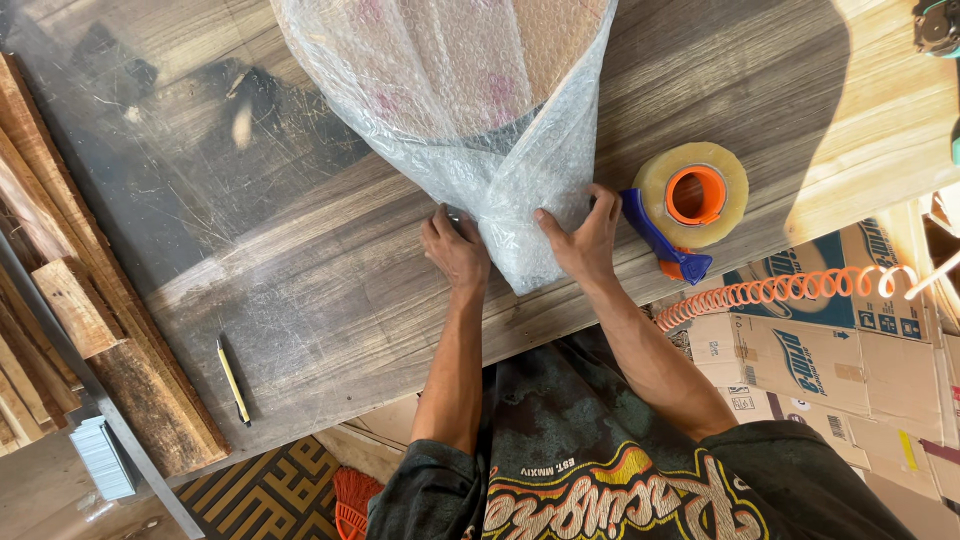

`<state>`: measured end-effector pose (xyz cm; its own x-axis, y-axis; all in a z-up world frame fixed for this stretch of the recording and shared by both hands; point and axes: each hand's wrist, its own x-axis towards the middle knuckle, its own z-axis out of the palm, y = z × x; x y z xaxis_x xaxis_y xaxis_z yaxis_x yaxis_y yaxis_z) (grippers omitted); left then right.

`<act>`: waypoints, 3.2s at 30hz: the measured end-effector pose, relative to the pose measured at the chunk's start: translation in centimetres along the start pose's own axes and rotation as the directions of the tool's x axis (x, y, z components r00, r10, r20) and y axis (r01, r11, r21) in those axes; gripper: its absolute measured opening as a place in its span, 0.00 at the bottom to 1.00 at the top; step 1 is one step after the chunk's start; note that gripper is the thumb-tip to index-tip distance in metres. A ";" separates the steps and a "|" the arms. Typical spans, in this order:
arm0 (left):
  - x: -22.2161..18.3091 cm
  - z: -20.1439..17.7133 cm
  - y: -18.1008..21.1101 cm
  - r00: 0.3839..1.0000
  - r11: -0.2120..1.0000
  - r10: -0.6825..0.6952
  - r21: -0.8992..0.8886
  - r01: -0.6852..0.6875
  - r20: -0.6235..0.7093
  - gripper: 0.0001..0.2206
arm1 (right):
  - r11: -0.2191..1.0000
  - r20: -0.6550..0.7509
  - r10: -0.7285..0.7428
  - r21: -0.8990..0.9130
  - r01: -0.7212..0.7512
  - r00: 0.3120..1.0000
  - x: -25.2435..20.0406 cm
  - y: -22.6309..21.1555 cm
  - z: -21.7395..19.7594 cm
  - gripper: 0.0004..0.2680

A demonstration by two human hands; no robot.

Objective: The person wraps a circular board with bubble wrap and applies tape using a handheld dispenser.

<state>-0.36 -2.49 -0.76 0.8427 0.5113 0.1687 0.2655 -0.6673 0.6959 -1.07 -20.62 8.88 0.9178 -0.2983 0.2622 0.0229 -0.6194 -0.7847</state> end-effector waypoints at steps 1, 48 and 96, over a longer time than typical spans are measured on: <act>-0.1 0.0 0.3 0.998 1.000 -0.008 -0.022 0.009 0.056 0.16 | 0.978 0.101 0.207 0.005 -0.208 0.973 -0.3 0.1 -0.1 0.33; 3.2 -5.2 7.3 0.679 0.565 -0.423 -0.411 0.715 0.600 0.34 | 0.777 0.195 0.234 -0.626 -0.063 0.953 5.0 5.4 -10.4 0.30; -10.4 -13.7 15.1 0.661 0.411 0.057 -0.621 0.668 0.748 0.07 | 0.066 0.216 0.780 0.905 -0.420 0.587 0.0 -7.0 -12.6 0.10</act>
<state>-11.58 -10.47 17.53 0.9225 -0.1051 -0.3715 0.3810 0.4037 0.8318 -6.24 -25.43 21.47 0.6421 -0.5019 -0.5795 -0.0249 0.7419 -0.6701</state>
